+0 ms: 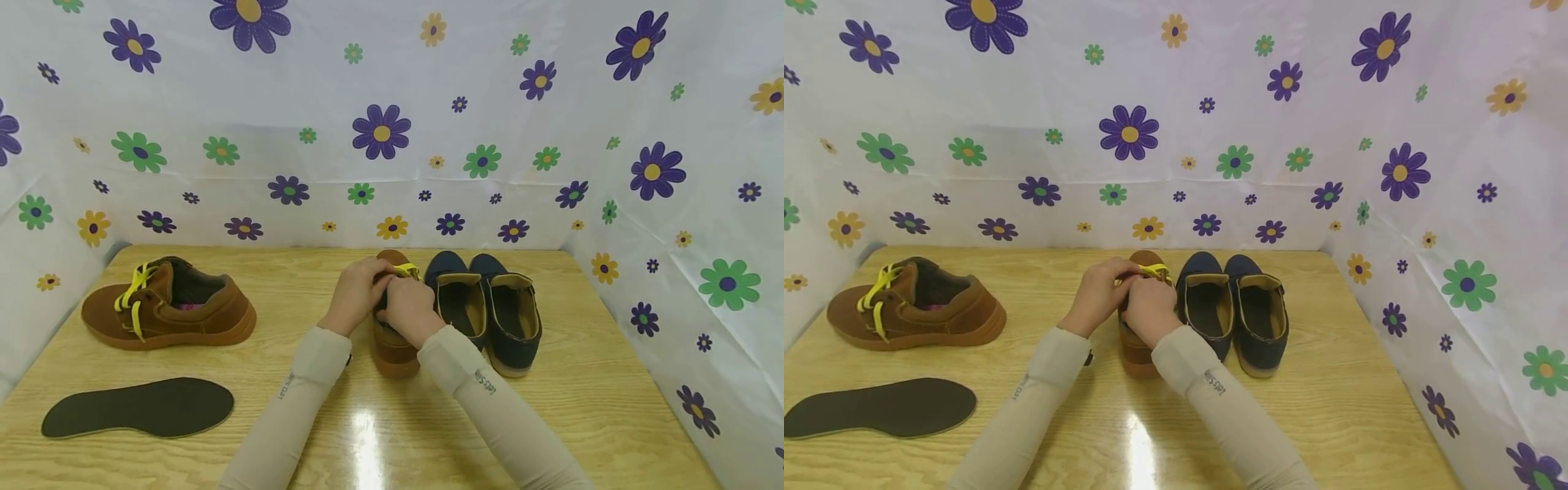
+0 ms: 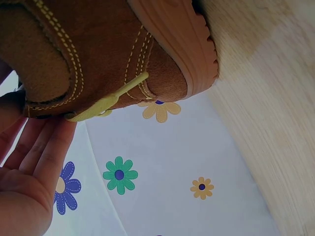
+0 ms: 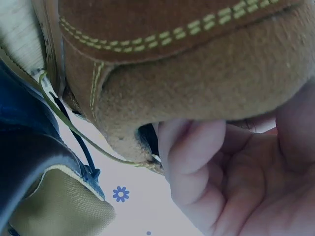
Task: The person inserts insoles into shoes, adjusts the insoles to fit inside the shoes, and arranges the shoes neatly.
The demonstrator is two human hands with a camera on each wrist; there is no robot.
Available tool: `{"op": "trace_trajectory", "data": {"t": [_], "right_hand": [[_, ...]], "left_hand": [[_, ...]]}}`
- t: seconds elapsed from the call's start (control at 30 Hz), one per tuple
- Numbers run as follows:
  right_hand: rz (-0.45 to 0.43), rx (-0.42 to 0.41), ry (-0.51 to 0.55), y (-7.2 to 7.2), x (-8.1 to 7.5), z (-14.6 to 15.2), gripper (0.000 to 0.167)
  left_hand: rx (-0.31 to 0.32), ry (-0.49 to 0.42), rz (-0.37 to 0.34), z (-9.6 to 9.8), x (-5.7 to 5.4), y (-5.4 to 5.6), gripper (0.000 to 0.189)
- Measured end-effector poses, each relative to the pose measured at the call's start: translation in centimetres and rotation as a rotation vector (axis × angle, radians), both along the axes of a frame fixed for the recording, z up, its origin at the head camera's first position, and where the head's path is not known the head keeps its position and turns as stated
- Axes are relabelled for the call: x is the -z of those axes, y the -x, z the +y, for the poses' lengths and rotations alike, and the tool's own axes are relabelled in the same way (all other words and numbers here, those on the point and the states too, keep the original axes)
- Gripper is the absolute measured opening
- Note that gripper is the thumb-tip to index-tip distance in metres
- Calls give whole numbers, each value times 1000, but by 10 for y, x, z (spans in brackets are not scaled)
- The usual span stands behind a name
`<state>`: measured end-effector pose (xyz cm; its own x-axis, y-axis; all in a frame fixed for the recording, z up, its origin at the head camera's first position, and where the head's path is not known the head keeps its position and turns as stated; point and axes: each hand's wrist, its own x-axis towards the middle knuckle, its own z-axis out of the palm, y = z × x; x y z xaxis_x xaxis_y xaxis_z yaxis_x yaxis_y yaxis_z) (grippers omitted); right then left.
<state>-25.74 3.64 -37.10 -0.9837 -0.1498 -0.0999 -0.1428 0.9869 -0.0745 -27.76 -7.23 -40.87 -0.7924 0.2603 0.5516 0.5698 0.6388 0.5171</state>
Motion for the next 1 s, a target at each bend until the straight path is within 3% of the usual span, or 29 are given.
{"op": "trace_trajectory", "data": {"t": [0.37,0.5,0.67,0.8,1.0], "right_hand": [[-106,0,-83,4,11,-2,27],[-130,-14,-118,3,10,-3,25],[-221,-80,-162,0,2,-2,26],[-274,-109,-135,-1,-4,1,31],[-264,-89,-136,1,-5,2,34]], "left_hand": [[-4,8,3,1,-1,0,4],[-5,8,6,0,-2,-1,4],[-2,10,12,1,-1,0,4],[4,6,19,1,-2,0,5],[2,3,14,1,-3,-1,5]]}}
